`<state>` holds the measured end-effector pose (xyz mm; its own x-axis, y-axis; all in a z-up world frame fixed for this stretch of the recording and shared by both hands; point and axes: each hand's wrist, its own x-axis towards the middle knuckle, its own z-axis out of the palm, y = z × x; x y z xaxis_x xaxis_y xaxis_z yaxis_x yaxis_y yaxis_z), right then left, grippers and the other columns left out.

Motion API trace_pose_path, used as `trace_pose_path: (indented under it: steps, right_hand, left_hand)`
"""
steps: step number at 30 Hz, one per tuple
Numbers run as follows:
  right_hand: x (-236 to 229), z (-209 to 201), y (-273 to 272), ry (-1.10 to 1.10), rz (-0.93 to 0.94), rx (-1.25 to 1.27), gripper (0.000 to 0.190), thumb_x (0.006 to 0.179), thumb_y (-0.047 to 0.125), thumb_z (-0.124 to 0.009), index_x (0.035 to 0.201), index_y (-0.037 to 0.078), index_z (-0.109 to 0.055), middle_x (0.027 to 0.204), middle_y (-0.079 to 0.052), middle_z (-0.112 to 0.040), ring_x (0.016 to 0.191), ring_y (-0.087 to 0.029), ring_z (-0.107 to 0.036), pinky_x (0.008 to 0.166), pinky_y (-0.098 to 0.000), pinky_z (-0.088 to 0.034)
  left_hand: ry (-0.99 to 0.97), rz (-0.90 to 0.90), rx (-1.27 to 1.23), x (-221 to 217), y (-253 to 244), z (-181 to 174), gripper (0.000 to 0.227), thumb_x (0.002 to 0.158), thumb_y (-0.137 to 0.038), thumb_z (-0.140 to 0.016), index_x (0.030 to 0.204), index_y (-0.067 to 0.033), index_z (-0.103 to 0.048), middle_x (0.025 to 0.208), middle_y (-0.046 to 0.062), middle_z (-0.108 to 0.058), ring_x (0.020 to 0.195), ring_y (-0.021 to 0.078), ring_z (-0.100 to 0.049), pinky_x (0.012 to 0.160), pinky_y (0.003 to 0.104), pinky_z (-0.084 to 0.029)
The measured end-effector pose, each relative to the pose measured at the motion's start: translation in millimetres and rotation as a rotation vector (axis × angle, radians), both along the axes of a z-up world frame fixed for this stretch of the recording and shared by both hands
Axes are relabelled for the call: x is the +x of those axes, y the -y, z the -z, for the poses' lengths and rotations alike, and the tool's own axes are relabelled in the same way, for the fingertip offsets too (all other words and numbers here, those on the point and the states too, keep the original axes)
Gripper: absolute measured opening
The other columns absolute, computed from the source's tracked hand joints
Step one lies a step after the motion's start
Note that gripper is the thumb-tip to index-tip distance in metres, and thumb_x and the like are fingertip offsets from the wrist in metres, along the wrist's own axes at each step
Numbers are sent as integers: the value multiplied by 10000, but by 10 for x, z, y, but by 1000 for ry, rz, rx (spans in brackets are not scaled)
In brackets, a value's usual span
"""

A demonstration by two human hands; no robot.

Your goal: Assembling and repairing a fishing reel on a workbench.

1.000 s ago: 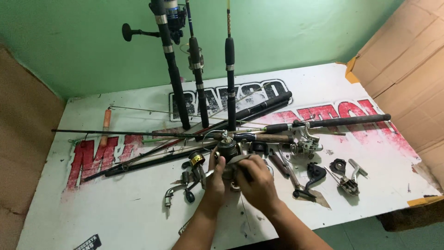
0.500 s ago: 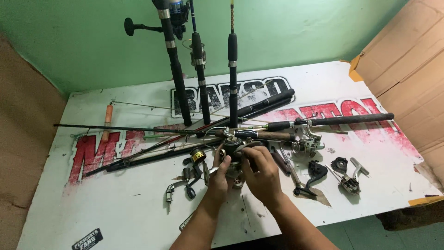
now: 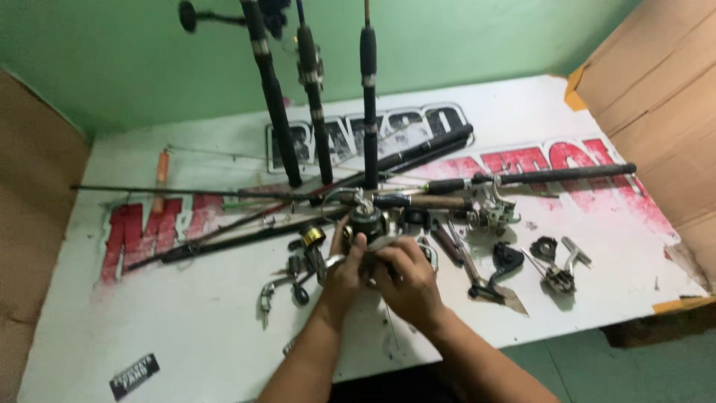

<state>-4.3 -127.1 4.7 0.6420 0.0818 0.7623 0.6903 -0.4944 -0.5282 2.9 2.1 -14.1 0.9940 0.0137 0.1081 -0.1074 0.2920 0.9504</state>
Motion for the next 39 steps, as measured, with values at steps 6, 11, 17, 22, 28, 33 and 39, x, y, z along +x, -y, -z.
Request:
trace_pose_path:
  steps: [6, 11, 17, 22, 28, 33, 39]
  right_hand:
    - [91, -336, 161, 39, 33, 151, 189, 883, -28, -747, 1051, 41, -692, 836, -102, -630, 682, -265, -646, 646, -325, -544]
    - [25, 0, 120, 53, -20, 114, 203, 816, -35, -767, 994, 58, -731, 867, -99, -649, 682, -272, -645, 636, -345, -553]
    - [33, -135, 89, 103, 3, 151, 159, 846, -32, -774, 976, 35, -711, 806, -119, -634, 666, -315, -645, 629, -357, -543]
    - [-107, -350, 72, 97, -17, 112, 201, 790, -61, -760, 952, 52, -722, 816, -89, -644, 669, -284, -657, 651, -340, -565]
    - [19, -248, 90, 88, 38, 129, 196, 798, -69, -755, 963, 11, -686, 806, -147, -630, 707, -360, -659, 656, -402, -545]
    - [6, -157, 88, 3, 19, 56, 192, 801, -41, -736, 959, 60, -695, 817, -104, -642, 698, -331, -683, 655, -369, -574]
    - [125, 1, 13, -39, -53, -100, 145, 867, 2, -672, 999, 21, -614, 928, -119, -645, 648, -161, -602, 486, -242, -561]
  left_hand:
    - [104, -2, -125, -49, 119, 68, 523, 997, -192, -663, 1472, -55, -491, 1275, 188, -644, 1185, 241, -594, 1089, 470, -460]
    - [165, -26, -274, -58, 173, 37, 483, 1024, -197, -615, 1464, -44, -488, 1230, 181, -650, 1114, 219, -619, 1020, 431, -516]
    - [233, -75, -215, -88, 143, 30, 452, 995, -198, -656, 1404, -38, -548, 1188, 156, -666, 1122, 188, -597, 1016, 410, -504]
    - [249, -107, -143, -49, 182, -106, 433, 1022, -223, -616, 1411, -48, -548, 1205, 131, -652, 1104, 170, -572, 1053, 380, -463]
    - [223, -46, -103, 38, 233, -78, 433, 1008, -278, -626, 1376, -56, -571, 1178, 127, -656, 1096, 175, -569, 1029, 396, -454]
    - [158, -120, -241, 80, 151, 191, 392, 1000, -237, -591, 1337, -41, -552, 1148, 151, -648, 1036, 195, -573, 1000, 402, -466]
    - [84, 24, -233, 193, -51, 455, 450, 1005, -204, -532, 1430, -110, -419, 1256, 124, -641, 1072, 209, -620, 900, 347, -522]
